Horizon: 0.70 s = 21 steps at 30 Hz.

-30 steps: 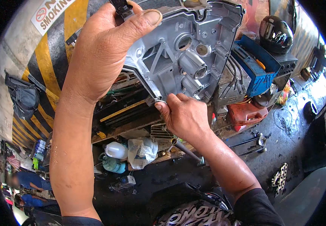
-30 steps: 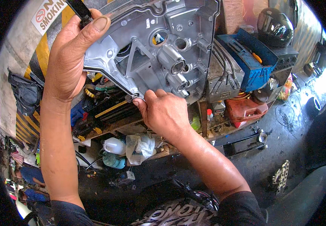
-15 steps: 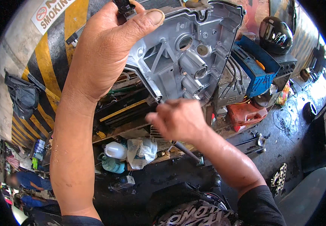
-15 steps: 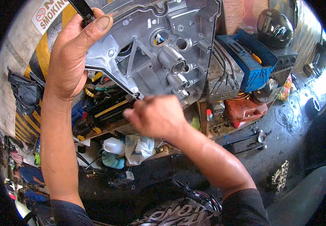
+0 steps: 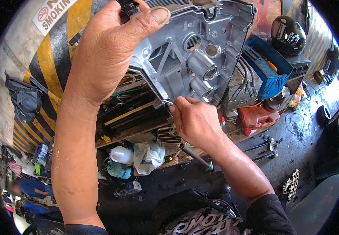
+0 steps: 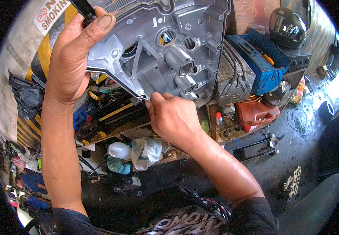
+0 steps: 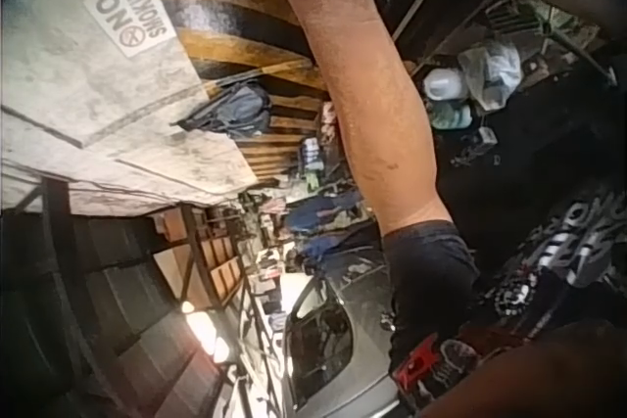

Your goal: Cleaning old sealant or debris from an automotive engine part using a scraper tool.

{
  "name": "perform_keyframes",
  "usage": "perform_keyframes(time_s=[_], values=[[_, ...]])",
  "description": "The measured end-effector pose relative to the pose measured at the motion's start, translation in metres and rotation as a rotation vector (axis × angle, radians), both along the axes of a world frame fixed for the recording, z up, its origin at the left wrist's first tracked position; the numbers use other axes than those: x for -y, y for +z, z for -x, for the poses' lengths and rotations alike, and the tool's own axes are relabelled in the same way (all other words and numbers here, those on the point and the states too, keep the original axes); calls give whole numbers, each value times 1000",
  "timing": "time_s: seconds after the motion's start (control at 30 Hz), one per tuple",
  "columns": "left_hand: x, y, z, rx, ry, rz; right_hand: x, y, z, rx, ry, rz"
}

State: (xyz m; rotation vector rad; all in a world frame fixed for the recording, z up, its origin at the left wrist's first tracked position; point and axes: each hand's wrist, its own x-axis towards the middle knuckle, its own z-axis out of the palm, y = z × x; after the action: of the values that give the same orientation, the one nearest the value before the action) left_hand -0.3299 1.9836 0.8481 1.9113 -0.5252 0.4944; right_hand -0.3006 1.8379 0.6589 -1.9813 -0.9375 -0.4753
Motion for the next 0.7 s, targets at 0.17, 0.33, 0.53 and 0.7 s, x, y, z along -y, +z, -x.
perform_keyframes(time_s=[0.17,0.33,0.53,0.7], values=[[-4,5,3,-12,-21,-13,-2,6,0,33,-23,26],[-3,4,4,0,-2,-10,-4,5,-5,89,-6,32],[4,4,5,-19,-11,12,-4,-4,-7,72,-12,68],[-7,9,9,-55,-55,-42,5,-37,5,-77,9,433]])
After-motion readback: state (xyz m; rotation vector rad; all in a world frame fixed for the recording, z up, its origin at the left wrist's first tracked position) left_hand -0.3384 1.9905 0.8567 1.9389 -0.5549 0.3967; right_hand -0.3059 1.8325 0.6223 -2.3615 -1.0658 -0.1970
